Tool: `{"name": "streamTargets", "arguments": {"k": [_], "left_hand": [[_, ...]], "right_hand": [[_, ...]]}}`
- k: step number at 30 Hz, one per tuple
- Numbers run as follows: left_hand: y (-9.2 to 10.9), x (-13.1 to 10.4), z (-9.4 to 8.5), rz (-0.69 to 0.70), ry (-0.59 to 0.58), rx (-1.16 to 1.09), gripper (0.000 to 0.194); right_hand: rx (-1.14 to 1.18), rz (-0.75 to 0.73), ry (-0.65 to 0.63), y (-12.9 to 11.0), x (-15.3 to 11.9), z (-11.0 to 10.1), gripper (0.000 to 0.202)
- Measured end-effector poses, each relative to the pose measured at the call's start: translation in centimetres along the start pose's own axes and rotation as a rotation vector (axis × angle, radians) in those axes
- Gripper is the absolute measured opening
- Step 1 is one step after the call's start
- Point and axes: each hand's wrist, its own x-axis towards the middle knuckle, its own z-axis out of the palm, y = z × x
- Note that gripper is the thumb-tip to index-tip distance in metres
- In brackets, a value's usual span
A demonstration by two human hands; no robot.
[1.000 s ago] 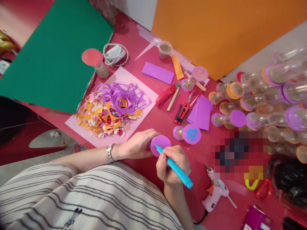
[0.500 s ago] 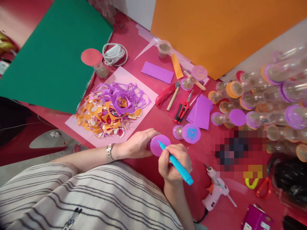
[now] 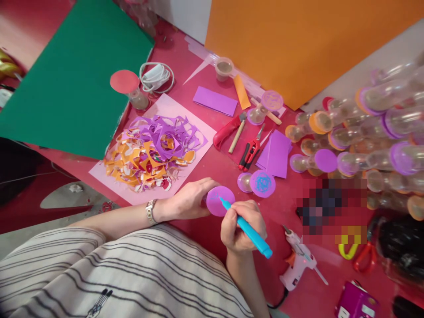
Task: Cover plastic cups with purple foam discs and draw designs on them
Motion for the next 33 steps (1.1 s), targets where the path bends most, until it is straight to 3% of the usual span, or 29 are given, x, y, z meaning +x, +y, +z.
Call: {"name": "streamTargets", "arguments": {"k": [8,15,27,33], "left_hand": [[0.05,-0.03,0.06,-0.006,0.015,0.014,0.035],[0.08,-0.19,-0.10,0.001,0.030,0.014,0.033],[0.06,-0.35,-0.13,-0.032,0.051,0.074,0.035],[-0.08,-0.25,-0.19,-0.063,0.024,0.190,0.021]], "right_hand": [[0.127,0.008,-0.053,0.02,-0.50,0.20,0.007],[0.105,-0.003,0.085,0.22,-0.01,0.16,0.003],[0.085,0.013,0.094,0.53,-0.21,0.00,0.002],[0.089,0.030,0.079,0.33,-0.59,0.31,0.002]]}}
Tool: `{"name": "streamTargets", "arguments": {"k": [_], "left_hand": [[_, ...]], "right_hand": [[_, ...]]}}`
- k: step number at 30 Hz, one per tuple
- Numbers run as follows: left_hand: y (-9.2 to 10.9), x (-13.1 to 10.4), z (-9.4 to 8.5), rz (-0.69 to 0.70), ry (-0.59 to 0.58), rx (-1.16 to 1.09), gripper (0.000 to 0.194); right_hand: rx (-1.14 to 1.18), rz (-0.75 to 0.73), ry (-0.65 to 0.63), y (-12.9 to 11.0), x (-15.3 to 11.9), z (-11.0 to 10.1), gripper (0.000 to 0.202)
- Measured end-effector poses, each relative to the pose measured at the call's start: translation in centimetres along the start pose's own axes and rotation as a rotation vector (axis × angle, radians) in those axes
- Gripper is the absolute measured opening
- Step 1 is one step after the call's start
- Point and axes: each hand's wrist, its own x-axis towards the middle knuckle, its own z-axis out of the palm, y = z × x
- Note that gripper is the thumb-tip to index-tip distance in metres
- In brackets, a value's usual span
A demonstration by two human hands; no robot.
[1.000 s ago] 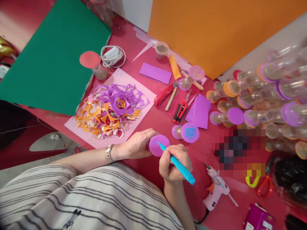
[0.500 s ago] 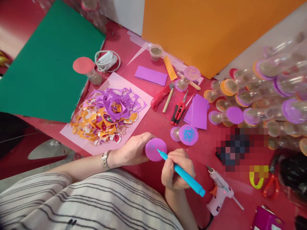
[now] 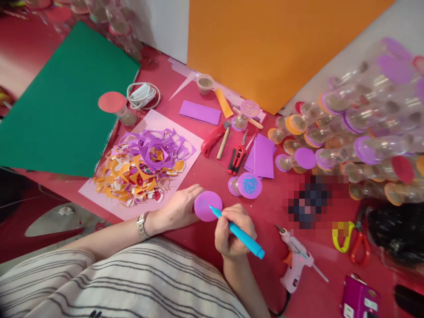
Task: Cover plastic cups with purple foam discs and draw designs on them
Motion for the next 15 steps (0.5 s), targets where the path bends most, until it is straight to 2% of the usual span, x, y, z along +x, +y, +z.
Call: {"name": "streamTargets", "arguments": {"k": [5,15], "left_hand": [[-0.03,0.03,-0.20,0.039,0.033,0.006,0.019],[-0.03,0.10,-0.13,0.020,-0.012,0.013,0.022]], "right_hand": [[-0.014,0.004,0.023,0.13,-0.27,0.05,0.004],[-0.027,0.024,-0.012,-0.02,-0.17,-0.33,0.002]]}}
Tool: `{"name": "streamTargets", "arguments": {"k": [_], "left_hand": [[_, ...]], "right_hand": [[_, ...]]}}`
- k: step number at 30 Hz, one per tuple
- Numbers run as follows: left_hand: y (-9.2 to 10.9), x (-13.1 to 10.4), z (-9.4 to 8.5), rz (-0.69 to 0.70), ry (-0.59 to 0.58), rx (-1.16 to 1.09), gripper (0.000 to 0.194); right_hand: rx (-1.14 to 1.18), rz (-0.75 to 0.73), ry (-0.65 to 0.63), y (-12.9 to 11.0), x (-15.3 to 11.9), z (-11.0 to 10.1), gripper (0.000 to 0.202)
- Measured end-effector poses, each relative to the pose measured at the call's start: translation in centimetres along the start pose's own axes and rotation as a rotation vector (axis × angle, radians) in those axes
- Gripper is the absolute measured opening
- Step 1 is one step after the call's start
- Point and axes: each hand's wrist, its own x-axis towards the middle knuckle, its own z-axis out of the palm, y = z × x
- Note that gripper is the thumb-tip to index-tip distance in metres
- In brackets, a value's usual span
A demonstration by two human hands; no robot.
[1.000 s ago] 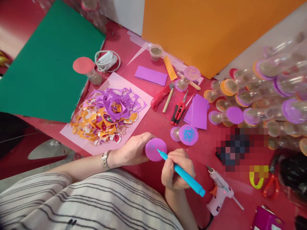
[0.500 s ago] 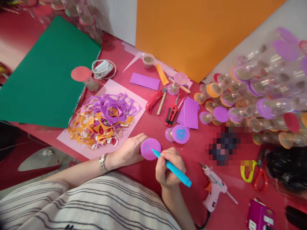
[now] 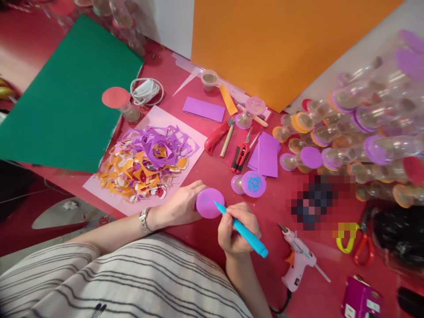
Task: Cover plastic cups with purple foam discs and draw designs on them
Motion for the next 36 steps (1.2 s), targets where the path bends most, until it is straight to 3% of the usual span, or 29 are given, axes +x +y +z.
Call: {"name": "streamTargets", "arguments": {"k": [10,25,36], "left_hand": [[-0.32,0.03,0.53,0.019,-0.004,0.002,0.023],[0.11,0.07,-0.01,-0.001,-0.025,0.034,0.025],[-0.19,0.11,0.39,0.023,-0.009,0.048,0.021]], "right_hand": [[-0.040,-0.036,-0.059,0.15,0.19,0.27,0.007],[0.054,-0.049,-0.082,-0.06,0.09,0.21,0.004],[-0.060,-0.007,0.009,0.29,0.40,0.20,0.005]]}}
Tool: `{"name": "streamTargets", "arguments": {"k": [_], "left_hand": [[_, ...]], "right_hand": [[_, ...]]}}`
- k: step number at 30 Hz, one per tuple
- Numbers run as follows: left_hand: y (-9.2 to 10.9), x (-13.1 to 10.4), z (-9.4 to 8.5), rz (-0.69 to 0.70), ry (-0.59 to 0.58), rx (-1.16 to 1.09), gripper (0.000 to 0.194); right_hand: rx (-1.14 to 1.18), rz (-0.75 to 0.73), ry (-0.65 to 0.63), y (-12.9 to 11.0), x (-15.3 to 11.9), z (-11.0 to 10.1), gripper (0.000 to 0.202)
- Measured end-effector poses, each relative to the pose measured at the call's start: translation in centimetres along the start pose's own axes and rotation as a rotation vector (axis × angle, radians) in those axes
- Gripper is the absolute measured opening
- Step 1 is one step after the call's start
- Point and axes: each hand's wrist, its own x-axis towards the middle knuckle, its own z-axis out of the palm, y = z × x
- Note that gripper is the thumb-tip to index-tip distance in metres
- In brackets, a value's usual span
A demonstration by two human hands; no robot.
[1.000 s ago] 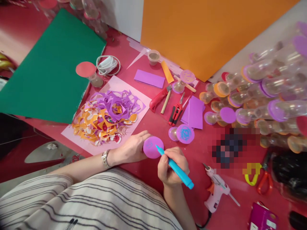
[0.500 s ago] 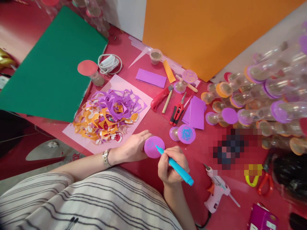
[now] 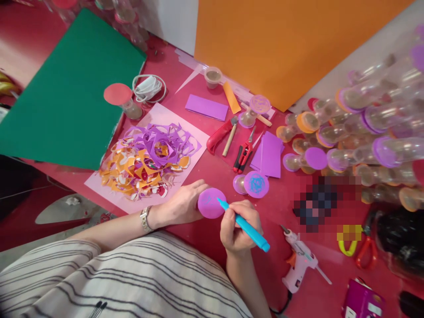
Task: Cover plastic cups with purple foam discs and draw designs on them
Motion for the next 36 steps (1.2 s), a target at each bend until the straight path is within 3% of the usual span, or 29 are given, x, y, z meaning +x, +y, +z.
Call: {"name": "streamTargets", "arguments": {"k": [15,29,36], "left_hand": [[0.21,0.05,-0.30,-0.016,-0.029,0.005,0.025],[0.22,-0.07,-0.37,-0.014,-0.001,-0.015,0.024],[0.25,-0.05,-0.33,-0.002,0.001,-0.013,0.024]], "right_hand": [[0.001,0.012,0.030,-0.30,0.19,-0.06,0.004],[0.149,0.014,-0.100,-0.58,-0.72,-0.10,0.006],[0.053,-0.001,0.000,-0.48,-0.04,-0.06,0.004]]}}
